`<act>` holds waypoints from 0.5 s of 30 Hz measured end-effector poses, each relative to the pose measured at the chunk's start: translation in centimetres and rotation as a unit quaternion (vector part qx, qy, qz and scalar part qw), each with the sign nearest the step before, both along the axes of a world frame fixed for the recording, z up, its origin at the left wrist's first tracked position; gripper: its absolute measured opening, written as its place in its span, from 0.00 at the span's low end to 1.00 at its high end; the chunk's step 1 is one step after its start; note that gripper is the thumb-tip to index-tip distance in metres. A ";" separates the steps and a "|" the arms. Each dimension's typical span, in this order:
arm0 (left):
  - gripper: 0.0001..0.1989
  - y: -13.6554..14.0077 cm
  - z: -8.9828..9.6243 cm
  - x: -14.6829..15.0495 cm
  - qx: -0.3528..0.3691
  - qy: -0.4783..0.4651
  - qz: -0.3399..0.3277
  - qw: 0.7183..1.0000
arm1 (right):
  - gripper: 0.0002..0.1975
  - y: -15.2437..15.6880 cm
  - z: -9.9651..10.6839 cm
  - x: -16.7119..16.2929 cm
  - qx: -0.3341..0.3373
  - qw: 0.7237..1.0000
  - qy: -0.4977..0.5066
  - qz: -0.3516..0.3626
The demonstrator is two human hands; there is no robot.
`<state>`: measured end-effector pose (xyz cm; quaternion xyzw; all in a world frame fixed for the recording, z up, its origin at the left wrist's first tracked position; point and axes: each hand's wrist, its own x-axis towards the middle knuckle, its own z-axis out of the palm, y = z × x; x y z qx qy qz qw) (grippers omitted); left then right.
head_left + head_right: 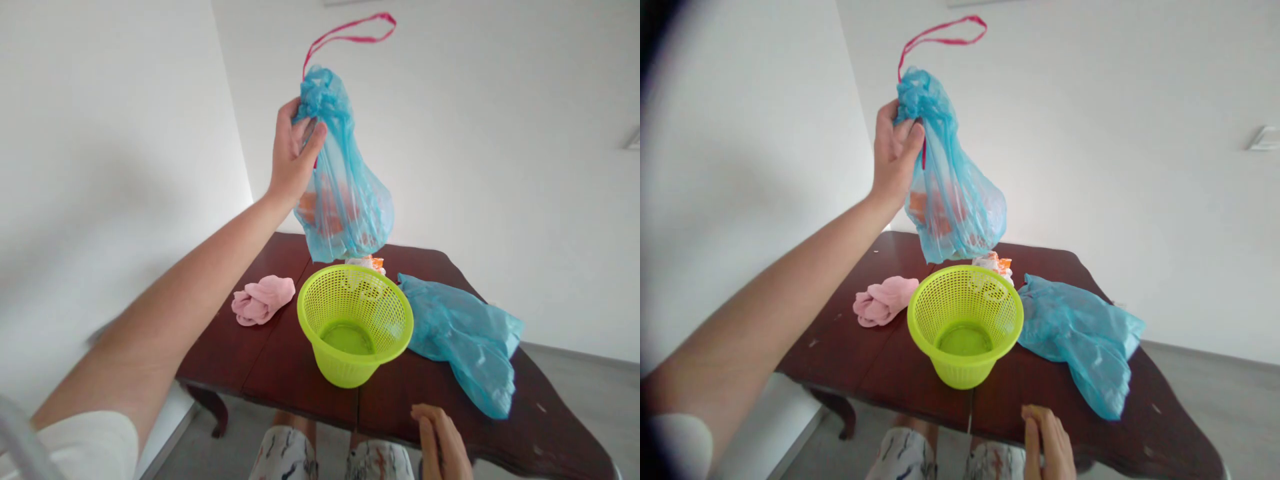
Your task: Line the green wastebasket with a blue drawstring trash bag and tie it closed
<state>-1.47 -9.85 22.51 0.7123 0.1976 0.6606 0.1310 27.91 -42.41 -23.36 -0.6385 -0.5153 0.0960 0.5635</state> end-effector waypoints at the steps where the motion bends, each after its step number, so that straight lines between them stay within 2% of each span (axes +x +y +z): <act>1: 0.48 0.5 0.0 -0.6 0.016 0.012 0.021 1.000 | 0.30 0.7 -0.3 0.3 0.010 0.998 -0.064 0.002; 3: 0.56 1.3 -0.6 -1.9 0.042 0.078 0.069 0.994 | 0.27 1.9 -1.3 0.6 0.023 0.988 -0.150 0.006; 5: 0.56 1.7 -1.7 -2.7 0.067 0.200 0.116 0.971 | 0.26 2.9 -2.5 0.4 0.027 0.980 -0.199 -0.003; 8: 0.48 2.2 -3.9 -2.8 0.088 0.397 0.178 0.896 | 0.26 3.6 -3.9 -0.6 0.024 0.964 -0.261 -0.033; 11: 0.48 3.2 -6.2 -1.8 0.074 0.520 0.242 0.816 | 0.24 3.5 -4.4 -1.5 0.028 0.954 -0.293 -0.061; 13: 0.51 4.3 -7.6 -1.0 0.068 0.557 0.270 0.783 | 0.21 3.4 -4.4 -1.8 0.038 0.951 -0.300 -0.064; 15: 0.55 5.7 -9.1 -0.5 0.067 0.571 0.278 0.770 | 0.19 3.3 -4.2 -1.9 0.045 0.949 -0.306 -0.061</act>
